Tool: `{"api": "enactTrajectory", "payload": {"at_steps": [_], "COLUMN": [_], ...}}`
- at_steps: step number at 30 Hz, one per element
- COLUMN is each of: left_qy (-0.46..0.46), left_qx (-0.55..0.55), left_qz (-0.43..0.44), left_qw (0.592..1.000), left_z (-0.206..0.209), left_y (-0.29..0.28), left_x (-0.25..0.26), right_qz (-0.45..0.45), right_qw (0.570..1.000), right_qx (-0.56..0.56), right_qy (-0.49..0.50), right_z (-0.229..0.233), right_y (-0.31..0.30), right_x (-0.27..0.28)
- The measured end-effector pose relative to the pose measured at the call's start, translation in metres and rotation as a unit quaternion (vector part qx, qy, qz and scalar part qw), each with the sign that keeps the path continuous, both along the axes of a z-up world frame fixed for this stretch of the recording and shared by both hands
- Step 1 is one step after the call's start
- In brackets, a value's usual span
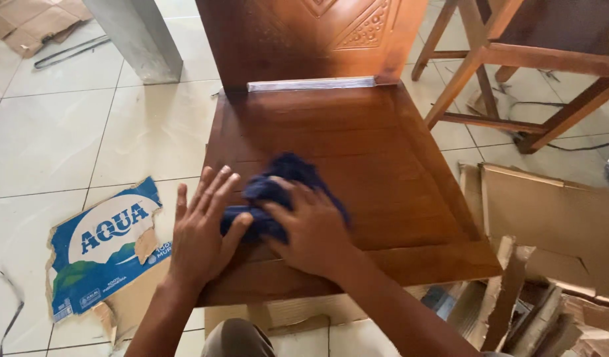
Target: Wiping a wooden chair and wrapping its legs with cardboard and plastic ties for protection
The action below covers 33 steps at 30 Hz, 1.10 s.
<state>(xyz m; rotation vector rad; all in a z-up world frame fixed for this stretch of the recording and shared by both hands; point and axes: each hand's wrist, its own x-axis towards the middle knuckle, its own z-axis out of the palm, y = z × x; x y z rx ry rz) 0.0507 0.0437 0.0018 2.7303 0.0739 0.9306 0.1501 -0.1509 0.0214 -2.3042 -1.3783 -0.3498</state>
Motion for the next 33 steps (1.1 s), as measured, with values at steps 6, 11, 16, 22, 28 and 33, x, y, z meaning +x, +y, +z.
{"api": "enactTrajectory", "payload": {"at_steps": [6, 11, 16, 22, 28, 33], "left_qy": [0.108, 0.155, 0.162, 0.155, 0.18, 0.259], "left_qx": [0.057, 0.057, 0.097, 0.082, 0.074, 0.075], "left_qz": [-0.124, -0.182, -0.176, -0.159, -0.187, -0.186], "left_qw": [0.985, 0.969, 0.966, 0.972, 0.963, 0.945], "left_z": [0.002, 0.001, -0.005, -0.001, 0.003, 0.014], "left_y": [-0.035, -0.056, -0.061, -0.064, -0.047, -0.014], "left_x": [-0.025, -0.034, -0.035, -0.037, -0.04, -0.044], "right_qz": [-0.165, -0.364, -0.401, -0.273, -0.401, -0.308], "right_qw": [0.985, 0.92, 0.902, 0.958, 0.913, 0.943], "right_qx": [-0.013, -0.146, -0.16, -0.069, -0.077, 0.062], "right_qy": [-0.053, 0.008, 0.007, -0.06, -0.009, -0.113], "right_z": [0.001, -0.009, -0.027, -0.022, -0.044, -0.017], "right_y": [-0.119, -0.194, -0.213, -0.219, -0.22, -0.183], "right_x": [0.008, 0.01, -0.02, -0.022, -0.015, -0.047]}}
